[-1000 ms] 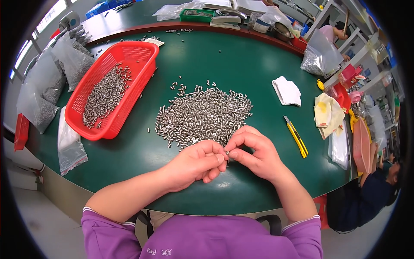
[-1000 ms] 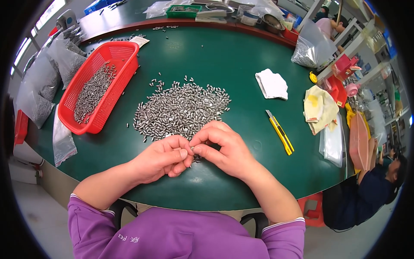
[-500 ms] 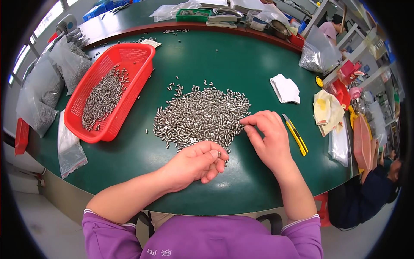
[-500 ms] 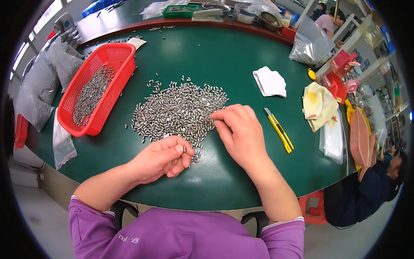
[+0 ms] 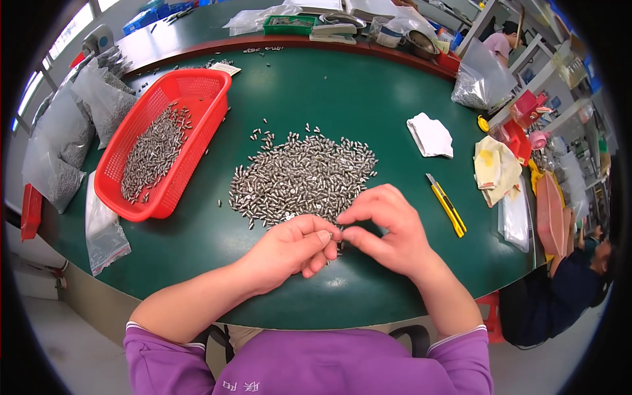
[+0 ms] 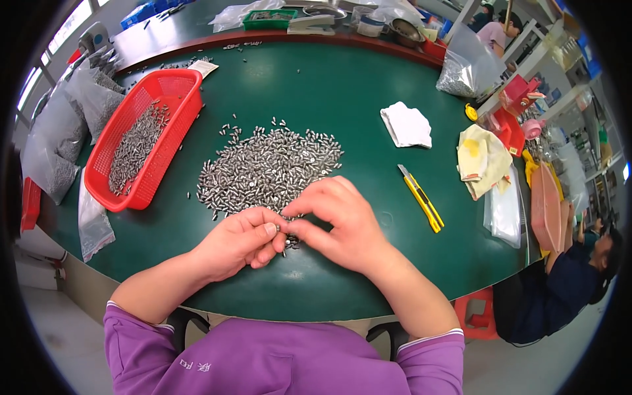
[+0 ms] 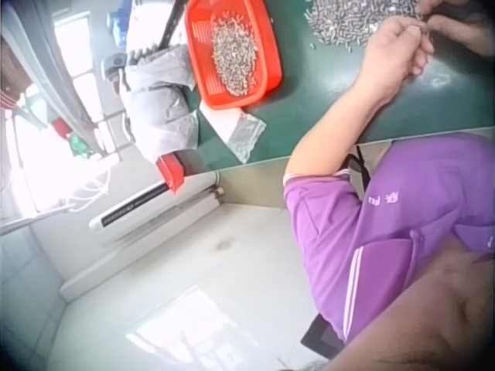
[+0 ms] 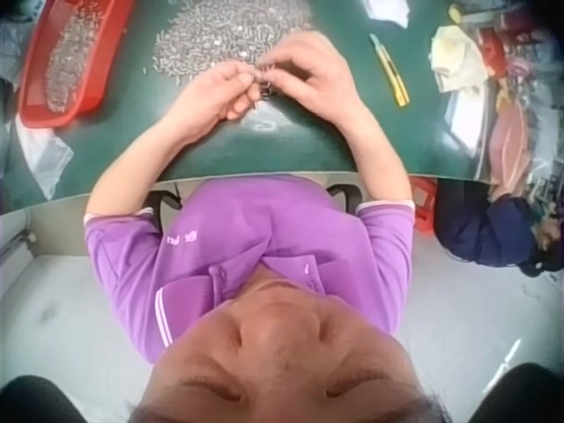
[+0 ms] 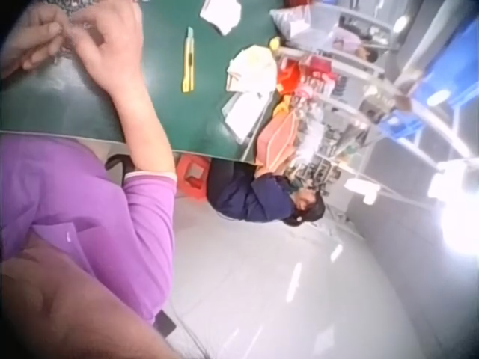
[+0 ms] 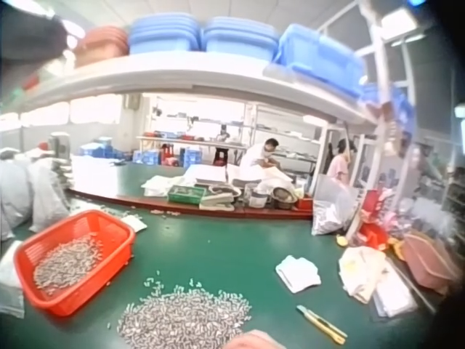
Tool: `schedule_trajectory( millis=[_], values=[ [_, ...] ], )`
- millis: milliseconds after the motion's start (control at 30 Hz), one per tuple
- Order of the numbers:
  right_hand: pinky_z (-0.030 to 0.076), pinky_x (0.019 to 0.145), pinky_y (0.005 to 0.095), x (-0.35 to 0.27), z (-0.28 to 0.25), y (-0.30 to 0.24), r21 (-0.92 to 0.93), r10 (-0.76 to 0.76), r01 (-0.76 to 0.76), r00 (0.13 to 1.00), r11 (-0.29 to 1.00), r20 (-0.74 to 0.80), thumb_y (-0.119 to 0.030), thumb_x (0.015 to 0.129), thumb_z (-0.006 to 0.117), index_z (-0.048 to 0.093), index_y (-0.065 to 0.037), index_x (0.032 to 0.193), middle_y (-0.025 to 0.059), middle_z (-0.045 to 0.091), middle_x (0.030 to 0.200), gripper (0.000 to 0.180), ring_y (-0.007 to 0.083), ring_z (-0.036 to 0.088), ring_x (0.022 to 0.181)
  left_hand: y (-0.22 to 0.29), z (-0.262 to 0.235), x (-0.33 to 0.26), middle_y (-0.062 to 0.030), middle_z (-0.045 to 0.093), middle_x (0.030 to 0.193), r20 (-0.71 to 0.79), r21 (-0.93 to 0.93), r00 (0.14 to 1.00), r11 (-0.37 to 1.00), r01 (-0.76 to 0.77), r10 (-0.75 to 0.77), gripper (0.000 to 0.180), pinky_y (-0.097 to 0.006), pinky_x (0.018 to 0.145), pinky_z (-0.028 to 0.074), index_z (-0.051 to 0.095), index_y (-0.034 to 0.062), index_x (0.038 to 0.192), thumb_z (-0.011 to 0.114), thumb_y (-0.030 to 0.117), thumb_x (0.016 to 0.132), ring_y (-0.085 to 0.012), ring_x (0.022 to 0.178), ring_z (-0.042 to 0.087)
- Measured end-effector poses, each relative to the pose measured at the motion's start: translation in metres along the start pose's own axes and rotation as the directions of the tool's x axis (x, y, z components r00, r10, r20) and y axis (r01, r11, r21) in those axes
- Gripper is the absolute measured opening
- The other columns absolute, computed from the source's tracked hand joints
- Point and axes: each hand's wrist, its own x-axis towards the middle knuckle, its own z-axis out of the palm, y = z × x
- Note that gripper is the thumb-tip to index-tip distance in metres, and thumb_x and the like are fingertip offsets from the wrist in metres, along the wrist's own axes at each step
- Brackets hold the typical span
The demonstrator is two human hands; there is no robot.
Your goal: Manually inspecting and sorting small metal components on a workbench using a utility knife.
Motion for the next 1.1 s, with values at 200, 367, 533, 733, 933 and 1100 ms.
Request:
schedule_trajectory(
  millis=[200,367,533,733,933,1100],
  values=[
    [0.047,0.076,0.0351,-0.005,0.012,-0.002,-0.005,-0.075,0.075,0.997,0.997,-0.025,-0.010,0.071,0.077,0.070,-0.012,0.092,0.0025,0.060,0.090,0.022,0.0219,0.059,0.084,-0.002,0.001,-0.001,-0.0058,0.062,0.086,-0.094,0.016,0.995,1.000,-0.018,0.019,0.018,-0.020,0.057,0.043,0.057,-0.0011,0.110,0.050,0.010,0.098,-0.0071,0.065,0.051],
    [0.047,0.077,0.0345,-0.007,0.011,-0.005,0.003,-0.059,0.059,0.997,0.998,-0.055,-0.012,0.074,0.075,0.069,-0.014,0.089,0.0025,0.060,0.091,0.017,0.0227,0.058,0.087,-0.006,0.001,0.000,-0.0073,0.062,0.088,-0.094,-0.015,0.994,0.998,-0.056,0.054,0.014,-0.020,0.055,0.042,0.056,0.0015,0.109,0.052,0.005,0.096,-0.0074,0.063,0.050],
    [0.047,0.075,0.0338,-0.009,0.012,-0.002,-0.009,-0.078,0.077,0.994,0.997,-0.079,-0.015,0.076,0.075,0.069,-0.014,0.091,0.0022,0.060,0.091,0.016,0.0222,0.057,0.086,-0.007,-0.002,0.000,-0.0072,0.061,0.087,-0.105,-0.018,0.989,0.994,-0.103,0.101,0.010,-0.020,0.053,0.039,0.053,0.0047,0.104,0.054,0.002,0.094,-0.0073,0.062,0.048],
    [0.047,0.075,0.0340,-0.009,0.014,-0.002,0.000,-0.102,0.102,0.990,0.995,-0.096,-0.015,0.078,0.074,0.069,-0.013,0.093,0.0012,0.061,0.090,0.016,0.0217,0.057,0.086,-0.006,-0.001,-0.001,-0.0075,0.060,0.084,-0.073,-0.098,0.995,0.992,-0.079,0.072,0.010,-0.019,0.049,0.035,0.052,0.0067,0.104,0.053,0.002,0.095,-0.0070,0.059,0.046],
    [0.048,0.076,0.0345,-0.009,0.014,-0.003,0.000,-0.101,0.101,0.990,0.995,-0.094,-0.014,0.079,0.072,0.069,-0.013,0.098,0.0017,0.061,0.091,0.019,0.0219,0.058,0.087,-0.008,-0.005,0.001,-0.0100,0.064,0.084,-0.101,-0.158,0.991,0.982,-0.103,0.088,0.006,-0.019,0.048,0.035,0.055,0.0053,0.100,0.056,0.005,0.094,-0.0074,0.055,0.045],
    [0.048,0.077,0.0347,-0.009,0.014,-0.004,0.008,-0.142,0.144,0.983,0.990,-0.117,-0.013,0.078,0.072,0.069,-0.013,0.100,0.0021,0.061,0.093,0.023,0.0221,0.058,0.087,-0.010,-0.009,0.000,-0.0113,0.066,0.086,-0.071,-0.153,0.991,0.981,-0.121,0.111,0.007,-0.019,0.048,0.035,0.057,0.0047,0.100,0.058,0.005,0.093,-0.0074,0.054,0.045]
  ],
)
